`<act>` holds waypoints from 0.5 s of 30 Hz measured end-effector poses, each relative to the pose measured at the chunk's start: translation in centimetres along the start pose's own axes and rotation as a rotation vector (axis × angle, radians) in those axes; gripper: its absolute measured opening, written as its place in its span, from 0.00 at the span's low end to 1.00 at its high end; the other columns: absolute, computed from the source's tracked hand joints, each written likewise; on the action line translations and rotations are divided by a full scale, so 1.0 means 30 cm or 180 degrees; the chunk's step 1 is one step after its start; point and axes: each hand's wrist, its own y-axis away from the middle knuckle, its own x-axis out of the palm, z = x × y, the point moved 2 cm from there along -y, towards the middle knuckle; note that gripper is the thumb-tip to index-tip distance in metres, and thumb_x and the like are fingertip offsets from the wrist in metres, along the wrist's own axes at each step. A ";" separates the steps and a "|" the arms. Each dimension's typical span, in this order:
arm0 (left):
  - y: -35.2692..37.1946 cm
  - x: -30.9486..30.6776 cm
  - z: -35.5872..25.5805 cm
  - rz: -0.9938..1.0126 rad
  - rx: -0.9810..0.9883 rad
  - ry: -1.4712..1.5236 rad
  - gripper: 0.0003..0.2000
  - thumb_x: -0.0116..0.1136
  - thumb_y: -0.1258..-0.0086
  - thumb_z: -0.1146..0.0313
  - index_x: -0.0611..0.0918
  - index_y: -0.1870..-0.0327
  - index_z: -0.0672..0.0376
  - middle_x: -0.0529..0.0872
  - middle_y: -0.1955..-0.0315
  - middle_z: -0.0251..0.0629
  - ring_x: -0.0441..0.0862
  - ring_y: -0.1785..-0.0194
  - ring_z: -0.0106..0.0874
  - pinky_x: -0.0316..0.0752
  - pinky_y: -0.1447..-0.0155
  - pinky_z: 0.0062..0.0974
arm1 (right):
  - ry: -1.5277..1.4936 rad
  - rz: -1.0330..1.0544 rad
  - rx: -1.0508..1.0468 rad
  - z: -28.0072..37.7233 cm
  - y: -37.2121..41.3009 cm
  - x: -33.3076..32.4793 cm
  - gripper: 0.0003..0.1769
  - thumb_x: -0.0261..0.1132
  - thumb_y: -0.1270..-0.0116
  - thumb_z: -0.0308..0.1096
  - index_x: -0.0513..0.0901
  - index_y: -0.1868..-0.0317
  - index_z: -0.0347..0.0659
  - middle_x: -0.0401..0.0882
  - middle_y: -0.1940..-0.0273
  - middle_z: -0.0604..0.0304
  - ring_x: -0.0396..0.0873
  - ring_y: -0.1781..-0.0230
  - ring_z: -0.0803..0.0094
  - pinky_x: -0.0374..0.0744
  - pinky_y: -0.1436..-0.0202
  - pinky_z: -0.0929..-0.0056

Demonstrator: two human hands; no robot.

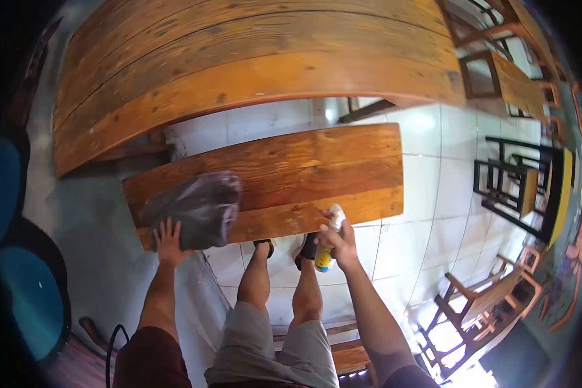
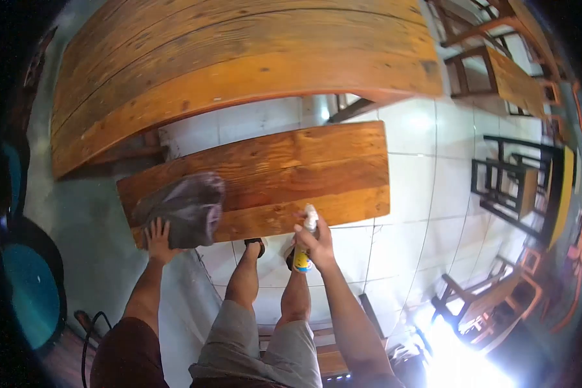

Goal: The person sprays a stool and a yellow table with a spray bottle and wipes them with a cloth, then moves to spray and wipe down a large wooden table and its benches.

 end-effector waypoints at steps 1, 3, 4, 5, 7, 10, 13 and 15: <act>-0.003 0.009 0.014 0.0259 -0.0195 -0.0019 0.57 0.66 0.57 0.29 0.62 0.27 0.57 0.52 0.26 0.52 0.43 0.22 0.53 0.36 0.24 0.58 | 0.0029 0.0220 0.0097 -0.021 0.003 -0.041 0.17 0.64 0.38 0.26 0.73 0.50 0.36 0.78 0.57 0.55 0.78 0.69 0.71 0.78 0.65 0.70; -0.063 -0.013 -0.052 0.0494 -0.0305 -0.0066 0.58 0.65 0.57 0.28 0.63 0.28 0.63 0.50 0.26 0.58 0.40 0.22 0.57 0.34 0.23 0.58 | -0.0225 0.0241 0.0026 -0.045 0.024 -0.081 0.16 0.64 0.38 0.26 0.72 0.51 0.36 0.77 0.60 0.56 0.78 0.70 0.70 0.78 0.64 0.69; -0.094 -0.047 -0.136 0.0361 0.0035 -0.0074 0.58 0.64 0.58 0.27 0.66 0.32 0.69 0.50 0.27 0.63 0.39 0.24 0.61 0.33 0.24 0.59 | -0.0311 0.0226 0.0018 -0.046 0.043 -0.101 0.15 0.64 0.38 0.26 0.72 0.52 0.36 0.77 0.61 0.57 0.78 0.70 0.70 0.78 0.64 0.69; -0.121 -0.081 -0.226 0.0231 0.0354 -0.0078 0.59 0.64 0.58 0.26 0.69 0.35 0.75 0.50 0.29 0.69 0.38 0.25 0.66 0.32 0.24 0.60 | -0.0425 0.0199 0.0037 -0.038 0.067 -0.121 0.13 0.63 0.39 0.25 0.73 0.54 0.36 0.77 0.62 0.57 0.78 0.69 0.71 0.78 0.64 0.70; -0.197 -0.164 -0.467 -0.0007 0.0776 0.0070 0.58 0.64 0.59 0.26 0.72 0.40 0.80 0.53 0.31 0.71 0.39 0.27 0.72 0.32 0.25 0.62 | -0.0330 0.0022 0.0065 -0.043 0.114 -0.183 0.12 0.63 0.39 0.25 0.74 0.55 0.36 0.78 0.62 0.57 0.78 0.69 0.71 0.78 0.63 0.70; -0.304 -0.238 -0.855 -0.0773 0.1640 0.0729 0.59 0.67 0.60 0.29 0.69 0.37 0.79 0.61 0.35 0.72 0.46 0.28 0.71 0.35 0.26 0.65 | 0.0134 -0.0102 -0.0015 -0.094 0.180 -0.318 0.14 0.64 0.38 0.32 0.72 0.56 0.35 0.77 0.62 0.56 0.79 0.71 0.68 0.78 0.64 0.70; -0.367 -0.241 -1.284 -0.1316 0.2056 0.1297 0.48 0.64 0.48 0.36 0.70 0.36 0.72 0.65 0.33 0.59 0.50 0.27 0.65 0.34 0.25 0.62 | 0.0523 -0.0213 0.0062 -0.067 0.245 -0.400 0.14 0.64 0.38 0.31 0.72 0.55 0.35 0.77 0.62 0.56 0.79 0.70 0.69 0.79 0.64 0.70; -0.335 -0.307 -1.537 -0.0651 0.2565 0.0372 0.35 0.49 0.31 0.43 0.68 0.30 0.59 0.61 0.29 0.53 0.47 0.24 0.58 0.34 0.23 0.57 | 0.0369 -0.0302 0.0028 -0.027 0.296 -0.433 0.11 0.67 0.38 0.29 0.73 0.58 0.36 0.77 0.64 0.58 0.79 0.69 0.73 0.80 0.64 0.72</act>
